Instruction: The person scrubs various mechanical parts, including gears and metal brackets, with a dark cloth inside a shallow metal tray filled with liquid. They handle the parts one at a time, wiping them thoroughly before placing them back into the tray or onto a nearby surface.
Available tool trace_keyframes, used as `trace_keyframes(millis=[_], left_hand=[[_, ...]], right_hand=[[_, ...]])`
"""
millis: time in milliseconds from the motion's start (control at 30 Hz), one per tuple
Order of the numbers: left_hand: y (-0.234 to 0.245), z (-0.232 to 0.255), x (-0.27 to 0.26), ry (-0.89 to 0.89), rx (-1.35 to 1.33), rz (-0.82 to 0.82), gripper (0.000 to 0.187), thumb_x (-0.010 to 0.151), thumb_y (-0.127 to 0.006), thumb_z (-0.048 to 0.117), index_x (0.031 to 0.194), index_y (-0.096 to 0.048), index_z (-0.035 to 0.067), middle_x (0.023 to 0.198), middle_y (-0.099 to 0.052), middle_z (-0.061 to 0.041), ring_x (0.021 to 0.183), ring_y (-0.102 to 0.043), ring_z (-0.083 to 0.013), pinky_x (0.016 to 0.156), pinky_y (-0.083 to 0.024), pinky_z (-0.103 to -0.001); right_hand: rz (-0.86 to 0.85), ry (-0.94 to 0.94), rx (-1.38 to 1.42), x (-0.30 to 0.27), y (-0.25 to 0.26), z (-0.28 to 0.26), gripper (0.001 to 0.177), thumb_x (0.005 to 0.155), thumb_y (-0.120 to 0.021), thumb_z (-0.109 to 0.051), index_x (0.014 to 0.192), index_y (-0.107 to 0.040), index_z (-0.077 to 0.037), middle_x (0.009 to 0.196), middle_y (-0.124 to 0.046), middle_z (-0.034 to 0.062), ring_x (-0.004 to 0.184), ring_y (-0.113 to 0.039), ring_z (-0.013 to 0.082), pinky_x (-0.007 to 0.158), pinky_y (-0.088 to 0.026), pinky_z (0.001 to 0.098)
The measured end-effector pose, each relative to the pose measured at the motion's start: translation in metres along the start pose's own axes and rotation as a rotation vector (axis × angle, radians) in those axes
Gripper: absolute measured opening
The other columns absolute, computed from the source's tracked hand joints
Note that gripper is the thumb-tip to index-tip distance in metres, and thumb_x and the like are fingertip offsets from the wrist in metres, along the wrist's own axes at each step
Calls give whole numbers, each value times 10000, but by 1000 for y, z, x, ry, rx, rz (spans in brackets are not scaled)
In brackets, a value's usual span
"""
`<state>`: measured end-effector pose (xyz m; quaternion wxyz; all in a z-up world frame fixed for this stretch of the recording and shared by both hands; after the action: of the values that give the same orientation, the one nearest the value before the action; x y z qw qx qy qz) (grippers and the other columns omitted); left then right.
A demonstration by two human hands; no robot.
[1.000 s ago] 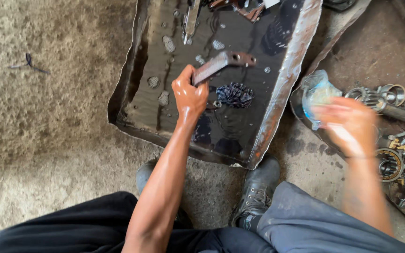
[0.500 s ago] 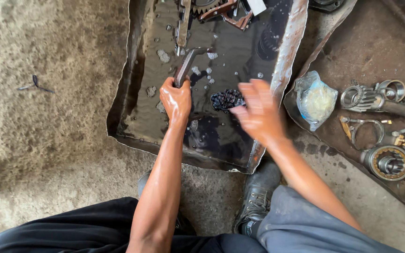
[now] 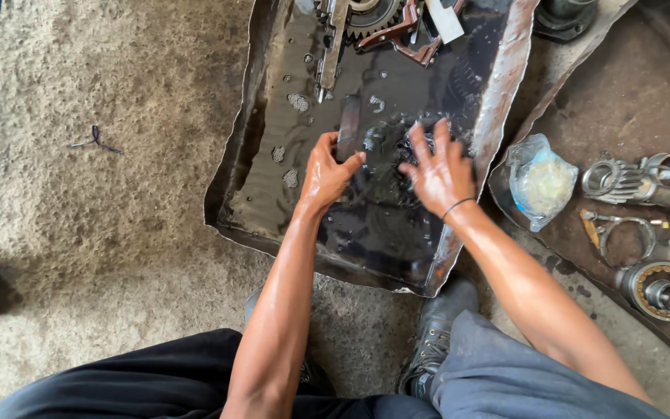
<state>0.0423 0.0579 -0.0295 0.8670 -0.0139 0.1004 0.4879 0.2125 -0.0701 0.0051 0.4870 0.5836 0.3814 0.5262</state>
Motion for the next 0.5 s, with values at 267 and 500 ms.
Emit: trace_keyframes(millis=[267,500], left_hand=[[-11,-13,-8,-111,68,-23,587,881,-718,185,1392,-507,-11,960,-716,-146,864,-709,-227,797,-555,-373],[-11,-6,-30,-2,108,82,384,883,-737,258,1157,-611,20,815,-723,-135,694,-665,-309,695,-539,-421]], right_hand=[[-277,-314,236,-4,-32,23,516,1048,-562,-317,1516,-444,-133,1222,-583,262,896,-671,490,677,-553,565],[-275,-130,479,10,-33,17,214,983,-674,-179,1170,-672,-75,1090,-680,216,975,-686,393,845,-552,481]])
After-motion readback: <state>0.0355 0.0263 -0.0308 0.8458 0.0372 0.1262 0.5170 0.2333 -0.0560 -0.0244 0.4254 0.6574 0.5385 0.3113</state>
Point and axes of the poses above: each hand's wrist, its own x-axis towards the middle knuckle, its own y-axis out of the back of the hand, z = x × y, the point moved 7 cm from there along x, towards the middle knuckle
